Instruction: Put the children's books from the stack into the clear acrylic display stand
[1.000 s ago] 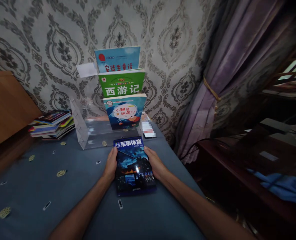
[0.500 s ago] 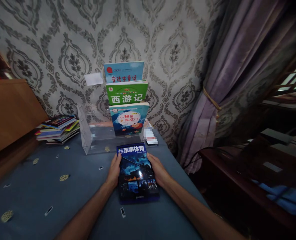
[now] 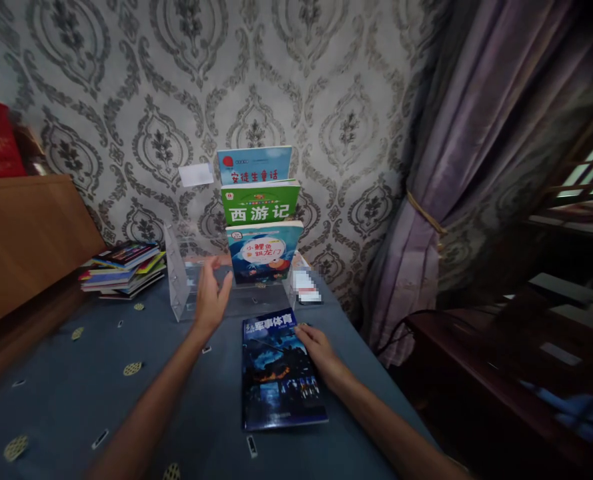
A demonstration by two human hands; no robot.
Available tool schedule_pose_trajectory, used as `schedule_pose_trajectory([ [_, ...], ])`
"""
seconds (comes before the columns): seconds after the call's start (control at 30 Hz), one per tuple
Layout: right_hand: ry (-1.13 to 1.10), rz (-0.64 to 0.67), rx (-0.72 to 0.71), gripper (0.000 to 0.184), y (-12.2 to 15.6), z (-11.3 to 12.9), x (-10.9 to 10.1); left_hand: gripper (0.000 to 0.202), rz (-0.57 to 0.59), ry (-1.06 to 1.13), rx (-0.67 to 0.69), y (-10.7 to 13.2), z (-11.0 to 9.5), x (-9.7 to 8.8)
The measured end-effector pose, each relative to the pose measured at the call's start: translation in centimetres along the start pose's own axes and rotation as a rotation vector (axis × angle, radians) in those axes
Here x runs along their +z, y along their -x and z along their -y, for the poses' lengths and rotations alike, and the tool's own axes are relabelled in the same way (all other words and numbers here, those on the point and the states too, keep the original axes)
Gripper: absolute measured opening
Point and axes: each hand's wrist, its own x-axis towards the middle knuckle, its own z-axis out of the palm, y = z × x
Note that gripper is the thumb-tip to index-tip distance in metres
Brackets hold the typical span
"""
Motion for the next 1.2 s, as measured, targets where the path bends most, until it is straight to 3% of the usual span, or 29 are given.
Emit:
schedule_pose_trajectory([
  [0.13,0.232,-0.075,-0.142,0.036,-0.7,-0.3,-1.0,0.044,0.15,0.18,0.039,-3.6,-0.6,0.8],
  [0.3,0.48,-0.184,-0.261,0.031,-0.7,0.7,-1.7,0.033,0.206,0.346,-0.031,-3.7,0.2,1.5],
  [0.57,0.387,-0.154,-0.334,0.035,-0.5,0.9,-1.2,0.028,0.235,0.435,-0.104,-4.3,0.5,1.3],
  [0.63,0.325,-0.196,-0.377,0.039,-1.3,2.3,-0.8,0.025,0.259,0.425,-0.114,-4.8,1.0,1.4],
  [0.73,0.23,-0.255,-0.487,0.053,-3.7,6.4,0.0,0.028,0.286,0.419,-0.158,-5.3,1.8,1.6],
  [0.83,0.206,-0.22,-0.572,0.053,-6.5,10.8,0.9,0.036,0.289,0.45,-0.233,-5.4,2.3,2.0],
  [0.9,0.185,-0.131,-0.553,0.048,-7.9,12.7,1.5,0.037,0.274,0.473,-0.275,-5.4,2.3,2.2],
  [1.07,0.024,0.031,-0.387,0.038,-9.0,13.3,2.4,0.041,0.246,0.456,-0.27,-5.4,1.5,2.4],
  [1.2,-0.034,0.069,-0.489,0.041,-8.6,15.3,2.8,0.041,0.233,0.419,-0.148,-7.2,-0.6,1.4],
])
